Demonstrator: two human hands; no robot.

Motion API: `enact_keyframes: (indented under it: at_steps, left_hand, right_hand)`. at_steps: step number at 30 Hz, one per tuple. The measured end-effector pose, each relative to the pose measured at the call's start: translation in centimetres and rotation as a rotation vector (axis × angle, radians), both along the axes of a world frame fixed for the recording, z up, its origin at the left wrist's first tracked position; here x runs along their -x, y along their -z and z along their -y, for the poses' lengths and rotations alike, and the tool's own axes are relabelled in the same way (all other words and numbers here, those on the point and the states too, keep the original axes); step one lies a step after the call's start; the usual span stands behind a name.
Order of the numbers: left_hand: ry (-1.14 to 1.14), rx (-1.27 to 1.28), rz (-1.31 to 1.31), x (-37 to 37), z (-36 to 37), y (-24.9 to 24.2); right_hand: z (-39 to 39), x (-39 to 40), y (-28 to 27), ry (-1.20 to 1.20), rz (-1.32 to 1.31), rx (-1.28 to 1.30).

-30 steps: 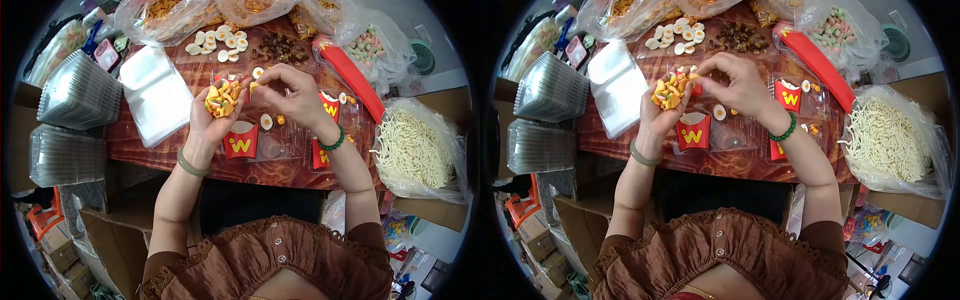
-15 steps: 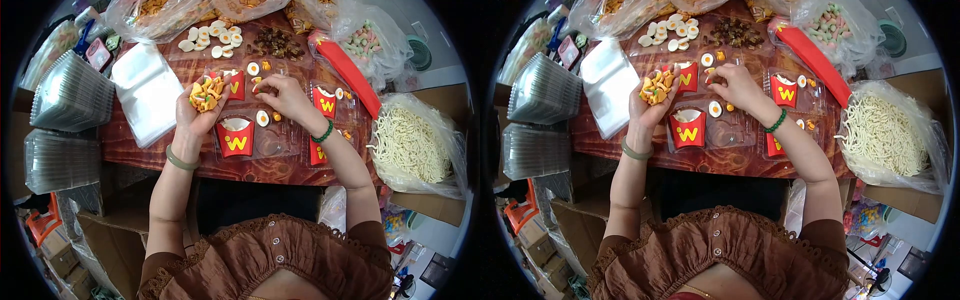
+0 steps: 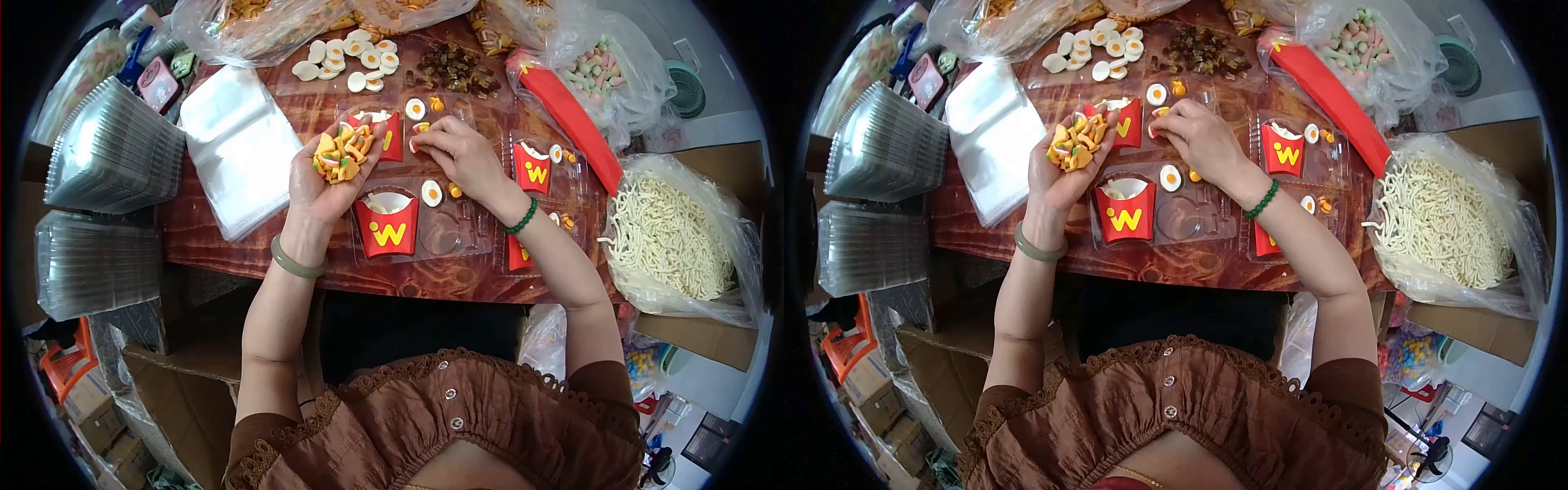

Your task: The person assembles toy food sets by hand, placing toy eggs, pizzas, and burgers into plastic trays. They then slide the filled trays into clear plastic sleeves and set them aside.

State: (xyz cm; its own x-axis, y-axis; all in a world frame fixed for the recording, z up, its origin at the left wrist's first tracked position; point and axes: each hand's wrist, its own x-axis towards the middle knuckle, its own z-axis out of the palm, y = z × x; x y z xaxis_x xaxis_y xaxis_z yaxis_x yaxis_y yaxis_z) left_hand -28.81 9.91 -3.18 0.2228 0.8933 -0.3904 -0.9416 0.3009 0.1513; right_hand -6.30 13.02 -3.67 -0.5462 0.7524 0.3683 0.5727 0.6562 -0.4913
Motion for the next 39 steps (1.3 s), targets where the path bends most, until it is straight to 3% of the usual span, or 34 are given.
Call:
enact_keyframes:
  at_steps: [4,6,9,10,13,15,16,18,20,22,24,25,28,30,32,39]
  left_hand:
    - [0.031,-0.031,-0.016,0.0,0.1,0.2]
    - [0.017,-0.018,-0.053,0.1,0.2,0.0]
    - [0.034,-0.063,0.069,0.2,0.3,0.2]
    - [0.035,-0.062,0.069,0.2,0.3,0.1]
    - [0.041,-0.092,0.001,-0.4,0.4,-0.3]
    - [0.008,-0.056,-0.041,-0.7,0.4,-0.3]
    - [0.005,-0.058,-0.042,-0.3,0.3,0.3]
    - [0.119,-0.277,0.352,0.7,0.2,2.1]
    - [0.072,-0.181,0.259,0.6,0.4,0.9]
    - [0.012,-0.076,0.19,0.6,0.4,0.0]
    - [0.012,-0.073,0.207,0.8,0.3,0.1]
    - [0.008,-0.07,0.223,0.9,0.2,0.3]
    - [0.02,-0.094,0.245,0.8,0.1,0.8]
    - [0.015,-0.093,0.249,0.7,0.1,0.8]
    - [0.011,-0.044,0.212,0.7,0.2,0.6]
    - [0.049,-0.087,0.28,0.9,0.2,1.7]
  right_hand:
    - [-0.7,0.8,0.2,0.07,-0.01,-0.054]
    - [-0.7,1.2,-0.8,0.226,0.001,0.271]
    - [-0.6,2.0,-2.5,0.163,-0.119,0.346]
    - [-0.4,2.4,-3.0,0.113,-0.224,0.378]
    - [0.0,4.1,-3.7,0.067,-0.255,0.608]
    - [0.2,4.4,-4.0,0.09,-0.184,0.626]
    - [0.2,4.2,-3.3,0.041,-0.325,0.647]
    - [0.1,3.6,-3.1,-0.013,-0.463,0.67]
    - [0.2,2.0,-4.3,0.01,-0.562,0.83]
    - [-0.4,0.6,-5.1,0.067,-0.441,0.753]
    - [-2.0,-0.8,-4.7,-0.136,0.058,0.301]
    - [-2.4,-0.7,-4.3,-0.268,0.118,0.172]
    - [-2.6,0.2,-3.1,-0.362,0.151,0.239]
    - [-2.2,0.5,-3.2,-0.306,0.139,0.171]
    - [-1.9,0.1,-2.8,-0.088,0.049,0.2]
    - [-0.7,-0.3,-0.5,-0.051,0.003,0.233]
